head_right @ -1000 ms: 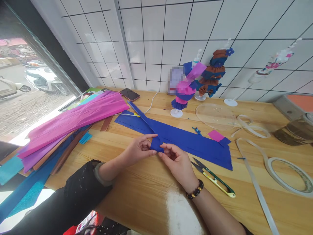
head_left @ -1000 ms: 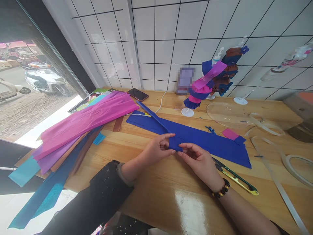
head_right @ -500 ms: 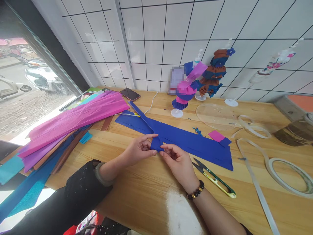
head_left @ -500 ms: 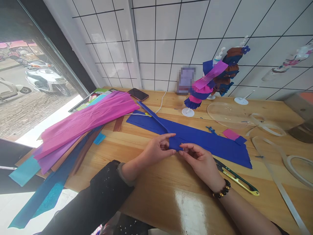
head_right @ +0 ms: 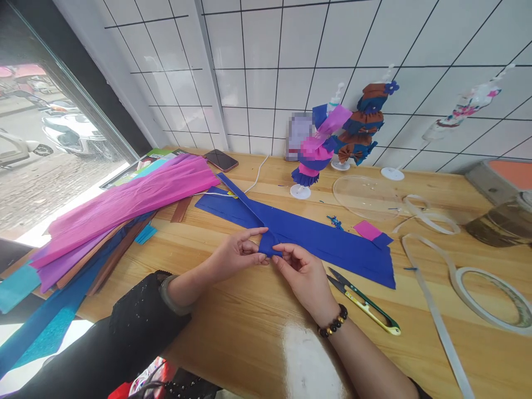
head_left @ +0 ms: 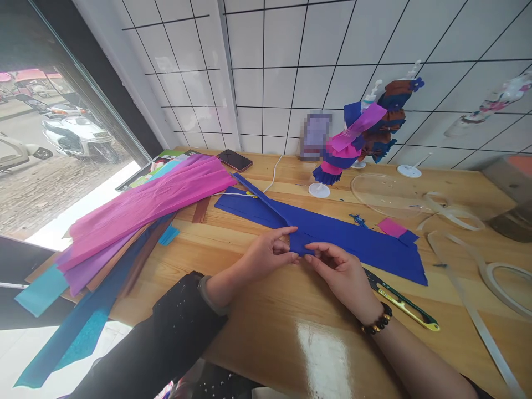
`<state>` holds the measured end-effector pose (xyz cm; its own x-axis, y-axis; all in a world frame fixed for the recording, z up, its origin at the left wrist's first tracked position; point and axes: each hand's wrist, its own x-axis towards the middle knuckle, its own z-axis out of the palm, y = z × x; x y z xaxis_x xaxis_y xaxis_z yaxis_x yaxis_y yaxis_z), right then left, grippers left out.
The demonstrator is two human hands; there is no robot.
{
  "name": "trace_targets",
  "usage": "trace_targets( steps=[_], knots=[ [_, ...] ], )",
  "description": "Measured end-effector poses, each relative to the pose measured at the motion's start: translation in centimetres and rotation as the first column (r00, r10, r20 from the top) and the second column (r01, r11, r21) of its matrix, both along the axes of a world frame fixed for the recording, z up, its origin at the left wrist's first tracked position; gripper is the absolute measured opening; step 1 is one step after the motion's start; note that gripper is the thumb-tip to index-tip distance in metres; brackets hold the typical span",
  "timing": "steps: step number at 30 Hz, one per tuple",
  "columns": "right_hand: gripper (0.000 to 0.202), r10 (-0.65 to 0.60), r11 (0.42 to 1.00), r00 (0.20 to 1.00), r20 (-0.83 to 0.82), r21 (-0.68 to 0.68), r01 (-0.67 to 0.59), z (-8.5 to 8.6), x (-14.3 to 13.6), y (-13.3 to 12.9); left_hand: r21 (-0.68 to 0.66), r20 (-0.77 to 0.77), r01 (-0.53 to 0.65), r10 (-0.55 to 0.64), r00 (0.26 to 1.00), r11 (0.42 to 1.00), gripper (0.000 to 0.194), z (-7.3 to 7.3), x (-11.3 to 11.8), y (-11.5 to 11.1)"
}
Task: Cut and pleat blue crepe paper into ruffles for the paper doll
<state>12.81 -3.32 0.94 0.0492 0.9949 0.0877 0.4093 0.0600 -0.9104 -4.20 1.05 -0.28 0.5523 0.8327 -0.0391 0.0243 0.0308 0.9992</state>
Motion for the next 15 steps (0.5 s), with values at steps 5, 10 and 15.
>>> trace_targets(
  steps=[5, 10, 15],
  knots=[
    [0.019, 0.045, 0.997, 0.998, 0.053, 0.062, -0.048, -0.4, 0.3, 0.1, 0.097, -0.057, -0.013, 0.019, 0.998, 0.995, 0.059, -0.1, 0.1, 0.1],
    [0.02, 0.095, 0.985, 0.991, 0.095, 0.133, -0.107, -1.0, 0.7, 0.2, 0.241, -0.18, -0.048, 0.093, 0.979, 0.969, 0.036, 0.0, 0.0, -0.1],
    [0.021, 0.141, 0.973, 0.981, 0.137, 0.163, -0.163, -1.3, 0.9, 0.3, 0.35, -0.265, -0.037, 0.136, 0.955, 0.936, 0.022, 0.6, -0.1, -0.2]
  ],
)
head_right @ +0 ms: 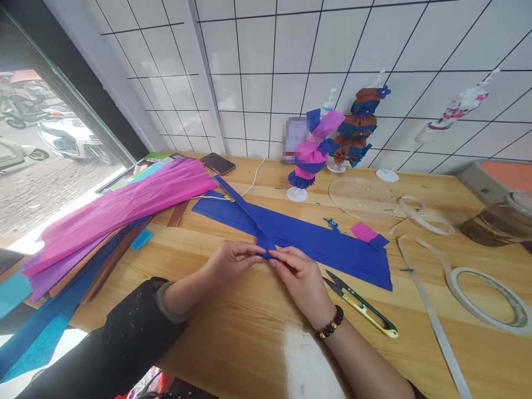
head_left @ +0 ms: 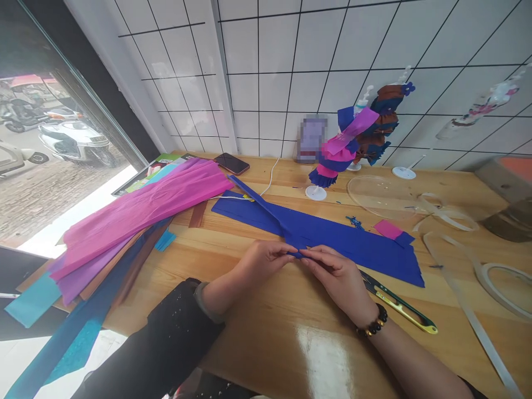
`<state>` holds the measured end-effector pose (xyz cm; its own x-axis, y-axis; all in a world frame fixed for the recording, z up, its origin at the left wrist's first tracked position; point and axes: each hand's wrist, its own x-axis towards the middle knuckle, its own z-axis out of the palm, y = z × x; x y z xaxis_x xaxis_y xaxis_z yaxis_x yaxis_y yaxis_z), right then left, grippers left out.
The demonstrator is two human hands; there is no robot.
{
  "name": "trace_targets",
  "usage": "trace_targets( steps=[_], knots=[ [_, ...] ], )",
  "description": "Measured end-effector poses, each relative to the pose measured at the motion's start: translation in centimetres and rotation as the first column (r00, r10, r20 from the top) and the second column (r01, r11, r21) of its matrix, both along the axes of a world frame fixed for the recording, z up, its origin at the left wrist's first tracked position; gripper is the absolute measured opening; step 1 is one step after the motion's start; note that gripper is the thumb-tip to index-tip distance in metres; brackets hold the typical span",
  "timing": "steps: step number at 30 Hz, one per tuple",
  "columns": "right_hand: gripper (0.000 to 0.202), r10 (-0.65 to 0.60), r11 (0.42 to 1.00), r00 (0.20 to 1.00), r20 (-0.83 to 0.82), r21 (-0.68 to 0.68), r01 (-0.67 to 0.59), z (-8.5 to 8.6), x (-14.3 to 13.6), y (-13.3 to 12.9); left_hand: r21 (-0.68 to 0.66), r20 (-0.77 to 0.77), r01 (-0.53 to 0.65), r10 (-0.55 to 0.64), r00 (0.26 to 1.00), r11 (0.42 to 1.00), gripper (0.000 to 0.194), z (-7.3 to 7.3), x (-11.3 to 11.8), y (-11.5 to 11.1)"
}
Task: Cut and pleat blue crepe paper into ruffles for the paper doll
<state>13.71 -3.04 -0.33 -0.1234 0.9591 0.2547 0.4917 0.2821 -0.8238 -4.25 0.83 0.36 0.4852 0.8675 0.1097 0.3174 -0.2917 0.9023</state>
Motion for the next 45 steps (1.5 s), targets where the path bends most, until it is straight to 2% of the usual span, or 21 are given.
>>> trace_targets(
  steps=[9, 12, 18, 22, 26, 34, 40, 45],
  knots=[
    [0.021, 0.028, 0.999, 0.998, 0.062, 0.016, -0.029, 0.06, 0.06, 0.22, 0.044, -0.083, -0.023, 0.026, 0.996, 0.999, 0.019, 0.09, -0.07, 0.17],
    [0.019, 0.035, 0.999, 0.997, 0.075, 0.021, -0.037, 0.12, 0.01, 0.25, 0.015, -0.087, 0.001, 0.001, 0.996, 1.0, 0.02, 0.23, -0.07, 0.16],
    [0.017, 0.043, 0.998, 0.996, 0.072, 0.034, -0.046, 0.19, -0.06, 0.15, -0.004, -0.09, -0.023, 0.023, 0.996, 1.0, 0.019, 0.34, -0.06, 0.23],
    [0.017, 0.038, 0.998, 0.997, 0.065, 0.038, -0.041, -0.03, -0.08, 0.21, 0.021, -0.083, -0.001, 0.002, 0.997, 1.0, 0.019, 0.28, -0.17, 0.21],
    [0.017, -0.001, 1.0, 0.997, 0.079, -0.005, 0.002, -0.27, 0.06, 0.34, 0.025, -0.072, -0.033, 0.035, 0.997, 0.999, 0.018, 0.08, -0.2, 0.14],
    [0.017, -0.01, 0.999, 0.999, 0.041, -0.037, 0.012, 0.05, 0.09, 0.29, -0.06, -0.019, -0.051, 0.05, 0.999, 0.997, 0.018, 0.07, -0.05, 0.24],
    [0.02, -0.06, 0.996, 0.998, 0.006, -0.068, 0.06, 0.12, -0.08, 0.42, -0.057, 0.009, -0.052, 0.053, 0.999, 0.997, 0.018, -0.02, -0.08, 0.32],
    [0.02, -0.04, 0.996, 0.999, -0.032, -0.077, 0.037, 0.05, 0.13, 0.52, -0.063, 0.009, -0.064, 0.064, 0.998, 0.996, 0.018, 0.0, -0.16, 0.34]
  ],
)
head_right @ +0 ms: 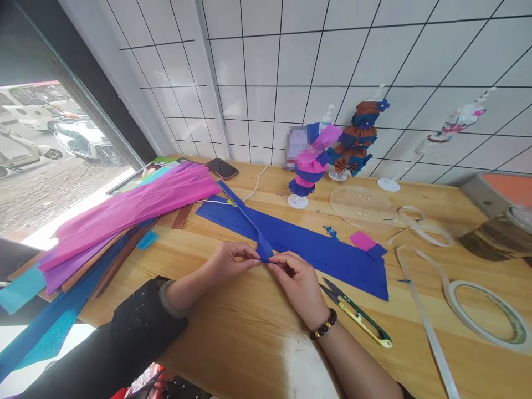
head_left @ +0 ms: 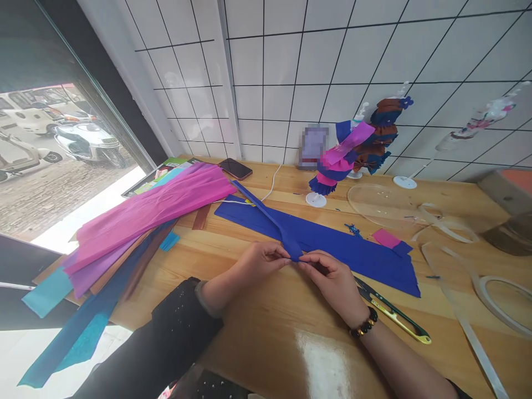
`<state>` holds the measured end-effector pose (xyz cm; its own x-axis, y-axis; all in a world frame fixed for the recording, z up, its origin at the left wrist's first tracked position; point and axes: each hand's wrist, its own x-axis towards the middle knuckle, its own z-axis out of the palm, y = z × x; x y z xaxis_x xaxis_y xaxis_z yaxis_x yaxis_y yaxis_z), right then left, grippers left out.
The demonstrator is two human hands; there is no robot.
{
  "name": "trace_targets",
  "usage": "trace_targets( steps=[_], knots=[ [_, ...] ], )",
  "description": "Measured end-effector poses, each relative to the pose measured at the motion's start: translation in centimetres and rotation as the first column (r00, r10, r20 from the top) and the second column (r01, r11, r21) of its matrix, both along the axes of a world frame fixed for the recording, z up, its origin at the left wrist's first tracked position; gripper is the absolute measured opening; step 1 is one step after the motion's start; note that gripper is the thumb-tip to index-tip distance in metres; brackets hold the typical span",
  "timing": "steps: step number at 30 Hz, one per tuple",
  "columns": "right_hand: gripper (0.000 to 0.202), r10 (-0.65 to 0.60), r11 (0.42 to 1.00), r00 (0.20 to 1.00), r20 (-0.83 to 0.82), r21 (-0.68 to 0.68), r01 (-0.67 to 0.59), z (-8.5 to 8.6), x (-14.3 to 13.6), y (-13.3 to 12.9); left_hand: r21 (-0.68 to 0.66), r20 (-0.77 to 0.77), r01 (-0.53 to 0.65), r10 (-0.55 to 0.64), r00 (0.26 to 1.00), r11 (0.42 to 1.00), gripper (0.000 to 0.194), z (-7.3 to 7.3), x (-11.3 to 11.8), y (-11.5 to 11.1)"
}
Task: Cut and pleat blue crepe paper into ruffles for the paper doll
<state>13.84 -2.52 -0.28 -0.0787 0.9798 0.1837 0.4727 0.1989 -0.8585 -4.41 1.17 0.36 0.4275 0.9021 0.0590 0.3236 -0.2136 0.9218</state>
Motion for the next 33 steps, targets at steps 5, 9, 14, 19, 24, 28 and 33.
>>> trace_targets(
  steps=[5, 9, 14, 19, 24, 28, 33],
  knots=[
    [0.019, -0.032, 0.999, 0.997, -0.065, -0.03, 0.03, 0.3, -0.1, 0.0, -0.072, 0.07, -0.027, 0.032, 0.997, 0.997, 0.019, -0.2, 0.0, 0.2],
    [0.018, -0.079, 0.996, 0.985, -0.154, -0.059, 0.071, 0.3, -0.3, 0.0, -0.134, 0.236, 0.004, 0.028, 0.971, 0.991, 0.021, -0.7, 0.2, 0.5],
    [0.016, -0.12, 0.987, 0.968, -0.219, -0.133, 0.093, 0.4, -0.3, 0.1, -0.15, 0.282, -0.003, 0.046, 0.958, 0.989, 0.023, -1.2, 0.1, 0.8],
    [0.019, -0.162, 0.978, 0.949, -0.271, -0.175, 0.117, 0.3, -0.4, 0.2, -0.181, 0.273, -0.019, 0.069, 0.96, 0.983, 0.026, -1.3, 0.1, 1.0],
    [0.02, -0.203, 0.965, 0.925, -0.32, -0.228, 0.132, 0.3, -0.5, 0.3, -0.227, 0.329, 0.006, 0.071, 0.942, 0.974, 0.028, -1.2, 0.3, 1.1],
    [0.02, -0.2, 0.965, 0.918, -0.343, -0.229, 0.125, 0.2, -0.5, 0.4, -0.281, 0.378, 0.031, 0.081, 0.922, 0.959, 0.028, -1.2, 0.5, 1.1],
    [0.023, -0.189, 0.967, 0.909, -0.372, -0.233, 0.105, -0.3, -0.5, 0.5, -0.26, 0.404, 0.047, 0.065, 0.912, 0.965, 0.032, -1.0, 0.5, 1.0]
  ],
)
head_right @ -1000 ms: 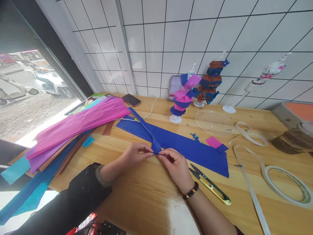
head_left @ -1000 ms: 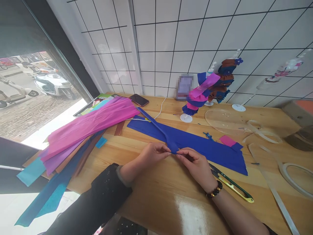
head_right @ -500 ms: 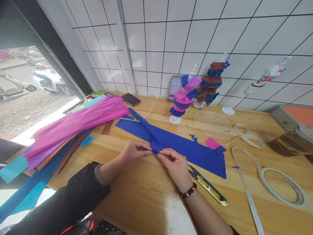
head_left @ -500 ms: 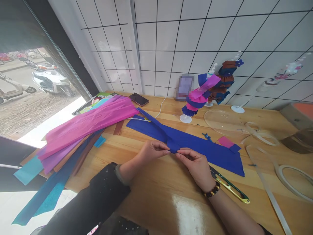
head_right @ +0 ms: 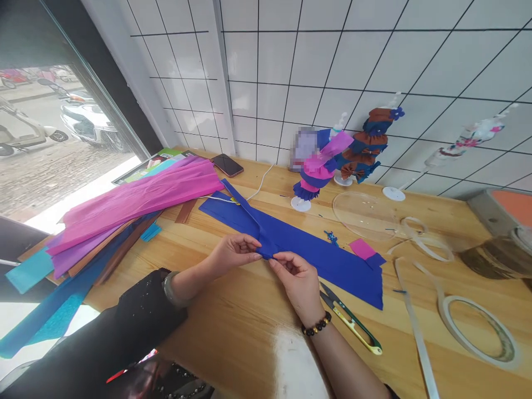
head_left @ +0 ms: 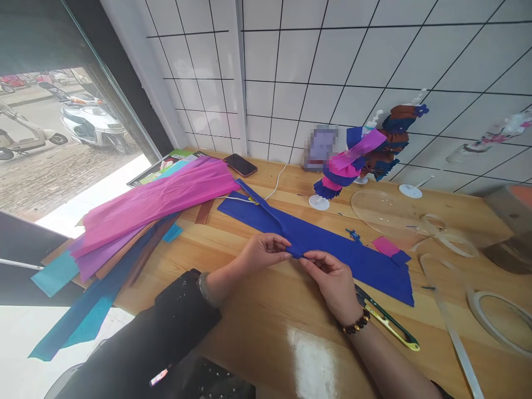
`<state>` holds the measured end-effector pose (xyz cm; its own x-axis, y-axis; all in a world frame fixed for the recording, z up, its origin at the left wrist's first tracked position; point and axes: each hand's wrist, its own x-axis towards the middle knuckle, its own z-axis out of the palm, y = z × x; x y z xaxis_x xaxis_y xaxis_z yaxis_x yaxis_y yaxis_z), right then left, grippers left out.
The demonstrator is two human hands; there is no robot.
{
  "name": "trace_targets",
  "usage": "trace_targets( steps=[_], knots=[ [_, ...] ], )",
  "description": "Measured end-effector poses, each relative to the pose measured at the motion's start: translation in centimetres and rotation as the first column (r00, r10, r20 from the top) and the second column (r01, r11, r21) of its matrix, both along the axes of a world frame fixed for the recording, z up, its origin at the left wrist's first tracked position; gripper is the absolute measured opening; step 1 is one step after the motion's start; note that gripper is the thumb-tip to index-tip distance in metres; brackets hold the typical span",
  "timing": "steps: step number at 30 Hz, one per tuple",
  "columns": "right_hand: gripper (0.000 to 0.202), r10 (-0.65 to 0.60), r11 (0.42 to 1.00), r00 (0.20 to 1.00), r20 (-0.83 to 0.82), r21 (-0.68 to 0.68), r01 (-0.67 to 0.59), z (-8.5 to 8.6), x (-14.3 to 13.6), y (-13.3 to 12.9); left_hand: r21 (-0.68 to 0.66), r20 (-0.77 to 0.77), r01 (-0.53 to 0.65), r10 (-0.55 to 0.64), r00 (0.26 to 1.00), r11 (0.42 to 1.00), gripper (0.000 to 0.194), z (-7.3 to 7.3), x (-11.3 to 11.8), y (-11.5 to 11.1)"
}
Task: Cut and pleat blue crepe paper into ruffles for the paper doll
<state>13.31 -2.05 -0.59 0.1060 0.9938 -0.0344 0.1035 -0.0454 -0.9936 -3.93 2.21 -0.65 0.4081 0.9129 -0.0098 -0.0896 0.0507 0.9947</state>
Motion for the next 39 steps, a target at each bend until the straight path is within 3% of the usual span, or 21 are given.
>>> trace_targets(
  steps=[8, 15, 22, 35, 39],
  knots=[
    [0.028, 0.05, 0.996, 0.998, 0.048, 0.067, -0.053, 0.19, -0.36, -0.16, 0.092, -0.042, 0.12, -0.117, 0.992, 0.988, 0.068, 0.53, 0.04, -0.37],
    [0.034, 0.064, 0.995, 0.992, 0.107, 0.073, -0.072, 0.46, -0.71, -0.33, 0.122, -0.051, 0.132, -0.127, 0.991, 0.984, 0.066, 0.16, 0.0, -0.39],
    [0.033, 0.067, 0.994, 0.994, 0.092, 0.077, -0.074, 0.41, -0.74, -0.45, 0.069, -0.063, 0.155, -0.151, 0.987, 0.985, 0.067, 0.02, 0.04, -0.53],
    [0.036, 0.047, 0.993, 0.984, 0.17, 0.1, -0.065, -0.2, -0.66, -0.66, 0.165, -0.201, 0.113, -0.079, 0.976, 0.98, 0.061, -0.13, -0.03, -0.71],
    [0.036, 0.036, 0.993, 0.984, 0.177, 0.102, -0.055, -0.15, -0.63, -0.59, 0.139, -0.196, 0.116, -0.088, 0.977, 0.983, 0.062, -0.08, -0.06, -0.73]
  ],
)
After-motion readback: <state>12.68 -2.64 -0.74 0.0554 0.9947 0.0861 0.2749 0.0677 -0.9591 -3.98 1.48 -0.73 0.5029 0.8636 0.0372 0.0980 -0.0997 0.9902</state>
